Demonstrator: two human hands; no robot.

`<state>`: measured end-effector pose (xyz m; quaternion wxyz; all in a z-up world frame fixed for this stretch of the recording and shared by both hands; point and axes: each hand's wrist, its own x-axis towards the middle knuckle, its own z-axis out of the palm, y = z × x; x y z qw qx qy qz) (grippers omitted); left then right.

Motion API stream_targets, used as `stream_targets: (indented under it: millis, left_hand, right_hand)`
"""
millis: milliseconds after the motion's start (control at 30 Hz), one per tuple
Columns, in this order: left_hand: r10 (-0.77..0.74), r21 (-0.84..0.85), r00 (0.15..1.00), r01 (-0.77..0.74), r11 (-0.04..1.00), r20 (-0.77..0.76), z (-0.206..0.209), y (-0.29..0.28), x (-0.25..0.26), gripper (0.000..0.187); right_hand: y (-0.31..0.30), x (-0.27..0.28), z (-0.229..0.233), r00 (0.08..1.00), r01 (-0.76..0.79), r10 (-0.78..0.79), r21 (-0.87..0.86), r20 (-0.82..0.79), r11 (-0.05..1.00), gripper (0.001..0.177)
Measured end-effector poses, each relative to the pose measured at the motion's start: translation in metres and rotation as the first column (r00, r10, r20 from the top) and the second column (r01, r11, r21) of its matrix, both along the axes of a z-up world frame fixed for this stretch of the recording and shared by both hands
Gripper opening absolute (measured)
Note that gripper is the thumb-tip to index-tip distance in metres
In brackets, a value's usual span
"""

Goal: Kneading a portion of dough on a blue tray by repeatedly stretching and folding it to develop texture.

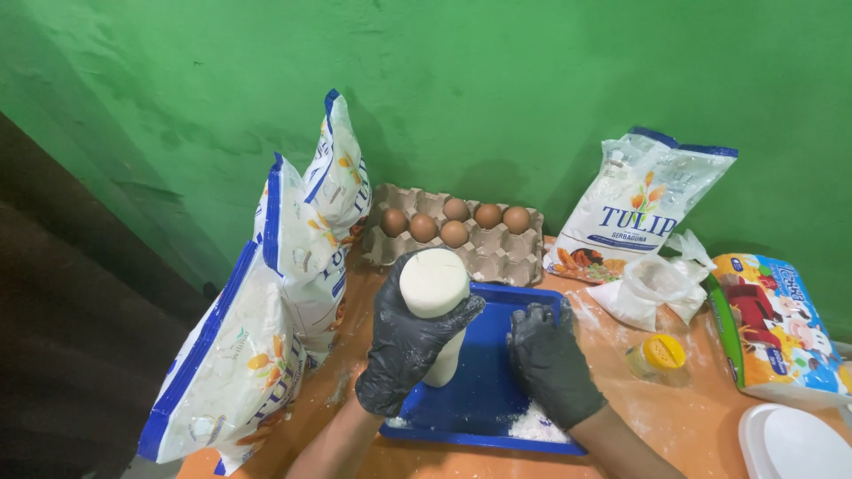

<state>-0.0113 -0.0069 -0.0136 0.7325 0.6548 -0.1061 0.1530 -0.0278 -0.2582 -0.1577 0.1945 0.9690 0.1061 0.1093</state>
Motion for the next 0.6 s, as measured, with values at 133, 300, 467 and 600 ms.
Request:
stream_targets:
  millis: [133,300,467,600]
  left_hand:
    - [-0.03,-0.042,1.0,0.03,0.999,0.009,0.001,0.0,-0.001,0.065]
    - [-0.023,-0.03,1.0,0.023,0.999,0.003,0.003,0.001,-0.001,0.064]
    - [-0.012,0.018,0.994,0.014,1.0,-0.111,0.007,0.0,-0.001,0.07]
    - [0.028,0.012,0.996,-0.027,1.0,-0.08,0.011,-0.011,-0.006,0.062]
  right_hand:
    - [-0.004,-0.009,0.001,0.993,-0.088,0.078,0.104,0.089,0.991,0.048]
    - [0.039,-0.052,0.07,0.968,0.083,-0.038,0.173,-0.249,0.981,0.023]
    - [0.039,-0.068,0.067,0.954,0.108,0.022,0.412,-0.298,0.905,0.036]
    - [0.091,-0.06,0.158,0.786,0.578,0.105,0.785,-0.609,0.223,0.092]
